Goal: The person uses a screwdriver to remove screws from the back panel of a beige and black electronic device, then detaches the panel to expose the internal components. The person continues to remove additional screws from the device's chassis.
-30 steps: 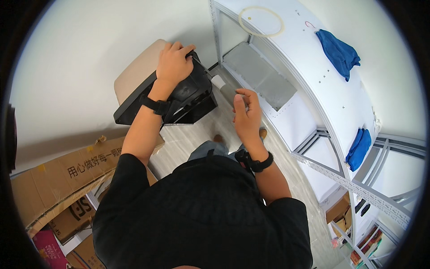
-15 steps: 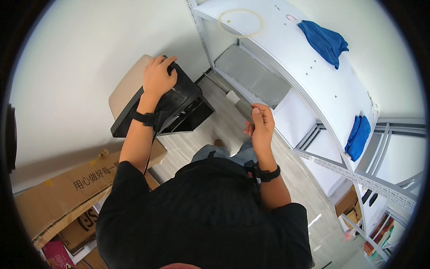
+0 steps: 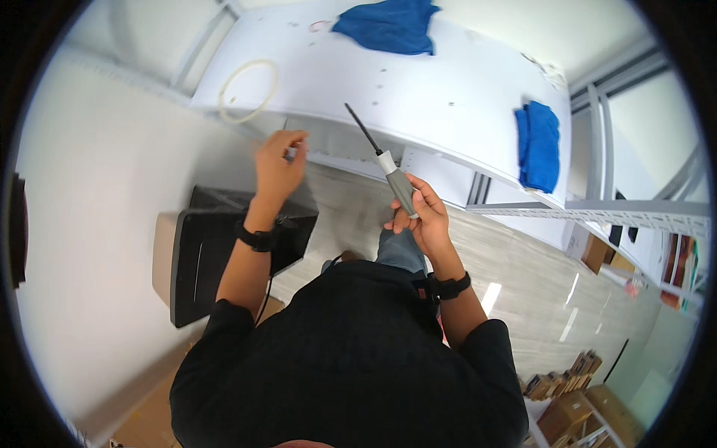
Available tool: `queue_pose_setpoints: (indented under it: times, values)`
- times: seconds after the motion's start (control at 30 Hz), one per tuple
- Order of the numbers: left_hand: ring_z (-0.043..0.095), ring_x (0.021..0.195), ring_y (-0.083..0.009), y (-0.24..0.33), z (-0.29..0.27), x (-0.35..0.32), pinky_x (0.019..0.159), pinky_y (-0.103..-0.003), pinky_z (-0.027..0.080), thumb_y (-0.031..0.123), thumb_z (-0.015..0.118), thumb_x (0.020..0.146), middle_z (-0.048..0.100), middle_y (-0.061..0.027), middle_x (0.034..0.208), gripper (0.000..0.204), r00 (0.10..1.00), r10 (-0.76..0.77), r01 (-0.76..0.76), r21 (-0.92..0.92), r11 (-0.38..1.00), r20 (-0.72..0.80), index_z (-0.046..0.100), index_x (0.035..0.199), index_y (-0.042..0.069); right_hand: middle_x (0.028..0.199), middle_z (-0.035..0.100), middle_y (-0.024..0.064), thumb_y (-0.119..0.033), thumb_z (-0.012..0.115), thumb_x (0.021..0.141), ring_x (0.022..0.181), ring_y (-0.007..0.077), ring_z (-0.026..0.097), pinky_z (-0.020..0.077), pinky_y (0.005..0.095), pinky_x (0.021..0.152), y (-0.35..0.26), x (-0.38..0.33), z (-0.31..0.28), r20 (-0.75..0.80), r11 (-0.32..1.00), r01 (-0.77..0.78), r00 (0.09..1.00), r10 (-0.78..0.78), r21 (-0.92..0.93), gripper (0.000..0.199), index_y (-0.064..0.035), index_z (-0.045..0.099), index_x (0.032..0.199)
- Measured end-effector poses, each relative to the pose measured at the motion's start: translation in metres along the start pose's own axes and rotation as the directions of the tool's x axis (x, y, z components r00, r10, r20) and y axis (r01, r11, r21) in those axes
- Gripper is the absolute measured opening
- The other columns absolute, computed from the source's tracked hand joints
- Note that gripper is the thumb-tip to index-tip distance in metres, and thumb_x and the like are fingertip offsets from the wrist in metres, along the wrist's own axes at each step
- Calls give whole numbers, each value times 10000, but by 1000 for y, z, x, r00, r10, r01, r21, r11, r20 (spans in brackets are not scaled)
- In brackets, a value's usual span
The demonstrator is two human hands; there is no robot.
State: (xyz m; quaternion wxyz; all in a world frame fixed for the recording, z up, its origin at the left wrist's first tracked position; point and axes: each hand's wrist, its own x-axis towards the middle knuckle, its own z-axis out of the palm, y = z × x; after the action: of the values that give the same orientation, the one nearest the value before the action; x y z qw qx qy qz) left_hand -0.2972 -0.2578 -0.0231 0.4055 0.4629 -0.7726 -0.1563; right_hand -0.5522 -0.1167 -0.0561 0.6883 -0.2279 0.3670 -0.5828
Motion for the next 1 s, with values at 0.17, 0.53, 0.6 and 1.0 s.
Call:
queue_pose_setpoints:
  times: [0.17, 0.53, 0.6, 1.0]
  values:
    - [605, 773, -239, 52, 133, 44, 665, -326, 486, 62, 666, 788, 637, -88, 879, 206, 961, -70, 137, -240, 961, 267, 649, 992, 42, 986, 621, 187, -220, 429, 982, 591, 170, 600, 563, 362, 635, -39, -4, -63, -92, 987, 143, 984, -150, -70, 359, -33, 428, 1288]
    - [596, 769, -235, 75, 267, 87, 644, -361, 485, 114, 679, 793, 610, -61, 825, 177, 939, -118, 109, 43, 993, 322, 673, 969, 87, 786, 596, 111, -225, 431, 884, 606, 155, 553, 486, 301, 608, -84, 4, -138, -286, 950, 169, 927, -244, -264, 393, 4, 523, 1190]
    - [599, 759, -220, 77, 268, 91, 637, -352, 486, 112, 672, 797, 614, -59, 831, 140, 936, -150, 130, 81, 988, 319, 680, 935, 92, 789, 600, 106, -206, 462, 890, 609, 148, 553, 480, 286, 602, -90, 9, -140, -299, 949, 167, 922, -247, -268, 365, 4, 537, 1179]
    - [632, 828, -168, 44, 165, 90, 751, -262, 525, 125, 496, 962, 638, -113, 996, 153, 607, -460, 674, -727, -134, 648, 572, 1048, 24, 797, 609, 91, -149, 553, 868, 536, 65, 464, 393, 197, 468, -111, 64, -108, -109, 878, 4, 992, -64, -479, 325, -18, 579, 1164]
